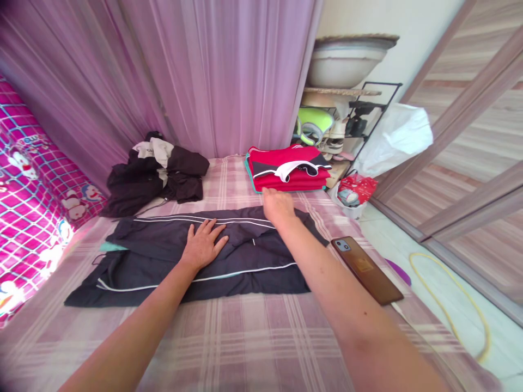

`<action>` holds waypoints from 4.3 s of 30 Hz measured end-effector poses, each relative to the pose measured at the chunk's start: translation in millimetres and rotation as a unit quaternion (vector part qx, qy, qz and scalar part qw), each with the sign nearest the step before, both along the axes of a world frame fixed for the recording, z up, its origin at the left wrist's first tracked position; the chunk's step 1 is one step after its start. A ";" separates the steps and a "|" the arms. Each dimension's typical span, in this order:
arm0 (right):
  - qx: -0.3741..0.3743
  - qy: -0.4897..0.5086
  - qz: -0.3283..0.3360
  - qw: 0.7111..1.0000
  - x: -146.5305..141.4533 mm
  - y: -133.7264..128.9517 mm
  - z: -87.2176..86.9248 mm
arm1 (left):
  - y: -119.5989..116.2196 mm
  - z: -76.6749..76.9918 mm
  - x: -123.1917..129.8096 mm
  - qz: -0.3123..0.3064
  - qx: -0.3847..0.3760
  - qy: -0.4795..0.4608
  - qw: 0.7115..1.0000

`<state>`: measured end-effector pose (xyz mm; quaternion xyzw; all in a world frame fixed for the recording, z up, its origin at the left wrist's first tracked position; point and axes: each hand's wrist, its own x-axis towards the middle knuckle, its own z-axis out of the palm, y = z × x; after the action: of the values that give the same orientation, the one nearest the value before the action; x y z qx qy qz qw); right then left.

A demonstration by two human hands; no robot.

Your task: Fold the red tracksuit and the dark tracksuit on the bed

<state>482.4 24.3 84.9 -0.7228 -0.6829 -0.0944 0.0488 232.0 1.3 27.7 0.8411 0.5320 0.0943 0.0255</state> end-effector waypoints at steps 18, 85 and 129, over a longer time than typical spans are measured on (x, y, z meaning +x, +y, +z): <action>-0.072 0.042 0.090 0.993 0.5 -15.7 -64.2 | -43.3 17.8 -28.0 -0.137 0.108 -0.092 0.980; -0.098 0.071 0.074 0.990 -63.8 -34.3 -63.7 | 36.2 22.0 -132.4 0.217 -0.004 0.116 0.969; -0.137 0.094 -0.007 0.986 -25.4 -68.6 -44.7 | 38.3 13.1 -145.2 0.214 0.003 0.068 0.974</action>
<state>457.0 -44.3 40.1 -0.7332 -0.6764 0.0682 0.0132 86.9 39.6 40.8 0.7121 0.7000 0.0418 -0.0335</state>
